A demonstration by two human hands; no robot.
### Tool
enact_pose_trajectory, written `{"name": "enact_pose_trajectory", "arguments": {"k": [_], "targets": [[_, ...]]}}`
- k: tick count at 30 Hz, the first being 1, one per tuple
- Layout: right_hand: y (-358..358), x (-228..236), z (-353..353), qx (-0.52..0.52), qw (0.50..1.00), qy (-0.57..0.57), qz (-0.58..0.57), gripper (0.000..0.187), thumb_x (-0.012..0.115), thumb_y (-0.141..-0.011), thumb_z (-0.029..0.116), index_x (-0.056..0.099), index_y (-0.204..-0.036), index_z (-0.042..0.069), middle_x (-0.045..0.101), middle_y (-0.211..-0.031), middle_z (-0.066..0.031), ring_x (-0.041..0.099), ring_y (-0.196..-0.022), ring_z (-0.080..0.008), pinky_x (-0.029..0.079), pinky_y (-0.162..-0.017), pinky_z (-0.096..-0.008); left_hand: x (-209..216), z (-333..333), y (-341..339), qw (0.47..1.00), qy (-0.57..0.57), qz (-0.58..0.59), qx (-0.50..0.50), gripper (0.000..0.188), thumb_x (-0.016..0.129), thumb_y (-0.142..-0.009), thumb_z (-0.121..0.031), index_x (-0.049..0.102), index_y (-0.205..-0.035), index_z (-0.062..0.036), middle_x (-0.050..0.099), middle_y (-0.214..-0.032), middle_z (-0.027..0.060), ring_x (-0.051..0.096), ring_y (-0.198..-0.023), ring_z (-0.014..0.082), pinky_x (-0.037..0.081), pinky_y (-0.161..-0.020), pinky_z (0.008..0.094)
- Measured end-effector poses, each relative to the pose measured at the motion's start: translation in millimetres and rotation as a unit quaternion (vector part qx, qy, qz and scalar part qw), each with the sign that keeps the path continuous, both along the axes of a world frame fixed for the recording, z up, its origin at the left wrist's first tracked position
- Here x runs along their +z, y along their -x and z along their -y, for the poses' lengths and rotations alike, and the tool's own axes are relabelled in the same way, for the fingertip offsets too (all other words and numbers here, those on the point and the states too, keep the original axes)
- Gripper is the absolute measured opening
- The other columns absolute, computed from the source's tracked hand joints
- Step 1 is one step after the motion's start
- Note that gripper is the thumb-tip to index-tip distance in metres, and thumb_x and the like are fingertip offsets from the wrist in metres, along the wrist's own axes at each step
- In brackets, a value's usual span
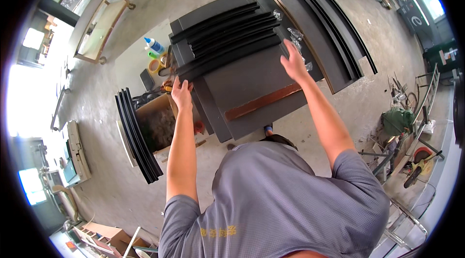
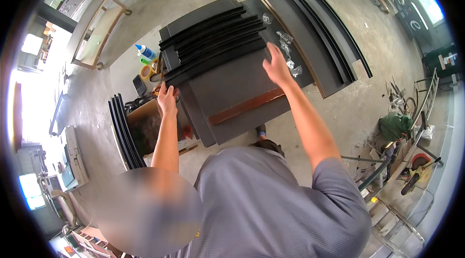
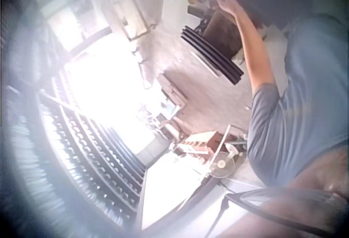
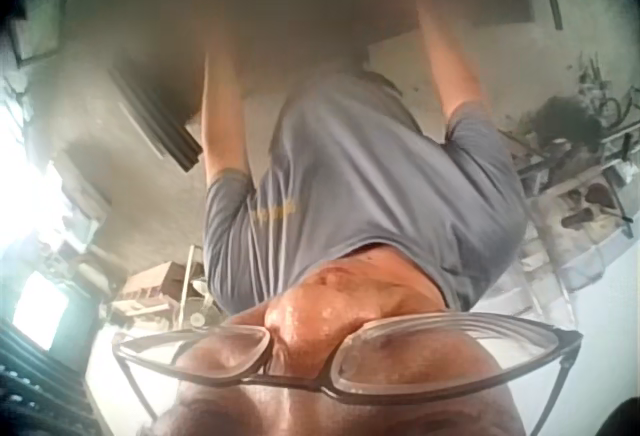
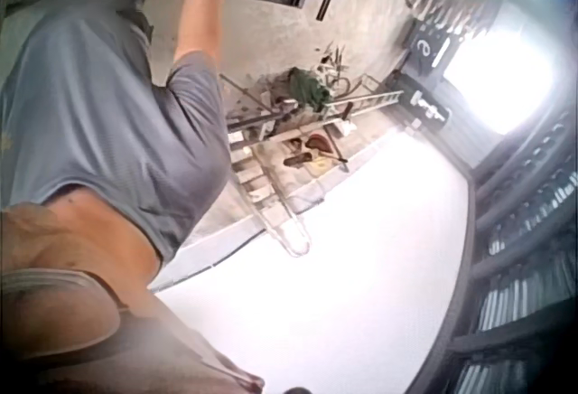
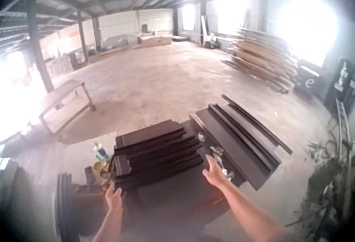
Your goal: The person inserts black plastic components into the ends of black profiles and taps them into place using a wooden block. They handle multiple profiles from a table and place completed sections into a cardboard box.
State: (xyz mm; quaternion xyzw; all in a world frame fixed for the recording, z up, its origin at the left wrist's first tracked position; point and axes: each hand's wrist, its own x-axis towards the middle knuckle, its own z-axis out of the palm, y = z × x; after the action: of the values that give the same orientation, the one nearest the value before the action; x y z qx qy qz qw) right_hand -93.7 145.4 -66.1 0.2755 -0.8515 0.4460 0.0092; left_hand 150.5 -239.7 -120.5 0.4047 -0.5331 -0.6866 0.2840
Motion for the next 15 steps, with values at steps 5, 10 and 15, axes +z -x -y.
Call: {"name": "enact_pose_trajectory", "arguments": {"k": [5,10,15], "targets": [[79,-32,21,-0.039,0.984,0.064,0.164,0.078,0.063,-0.089,0.015,0.037,-0.159,-0.008,0.044,-0.162,-0.0272,0.038,-0.155,-0.0365,0.029,-0.126,-0.0383,-5,16,10,0.994,0.09,0.056,-0.021,0.057,0.07,-0.1,-0.009,0.052,-0.153,0.0006,0.063,-0.129,0.0091,0.066,-0.106,0.0194,0.056,-0.092,0.0328],[60,-39,23,-0.089,0.983,0.059,0.148,0.079,0.065,-0.092,0.018,0.034,-0.16,-0.007,0.039,-0.165,-0.027,0.036,-0.155,-0.0371,0.029,-0.127,-0.0392,25,31,39,0.877,0.445,0.176,-0.045,0.053,0.07,-0.093,-0.012,0.059,-0.144,-0.0011,0.058,-0.144,0.0199,0.054,-0.135,0.0362,0.042,-0.115,0.0441],[-23,5,16,-0.008,0.997,0.066,-0.038,0.073,0.066,-0.096,0.007,0.034,-0.16,-0.003,0.04,-0.162,-0.0233,0.038,-0.151,-0.0408,0.033,-0.125,-0.0447,80,71,111,0.704,0.637,0.277,-0.149,0.063,0.059,-0.09,-0.002,0.051,-0.152,-0.0052,0.049,-0.155,0.0208,0.042,-0.148,0.0383,0.034,-0.123,0.0489]]}}
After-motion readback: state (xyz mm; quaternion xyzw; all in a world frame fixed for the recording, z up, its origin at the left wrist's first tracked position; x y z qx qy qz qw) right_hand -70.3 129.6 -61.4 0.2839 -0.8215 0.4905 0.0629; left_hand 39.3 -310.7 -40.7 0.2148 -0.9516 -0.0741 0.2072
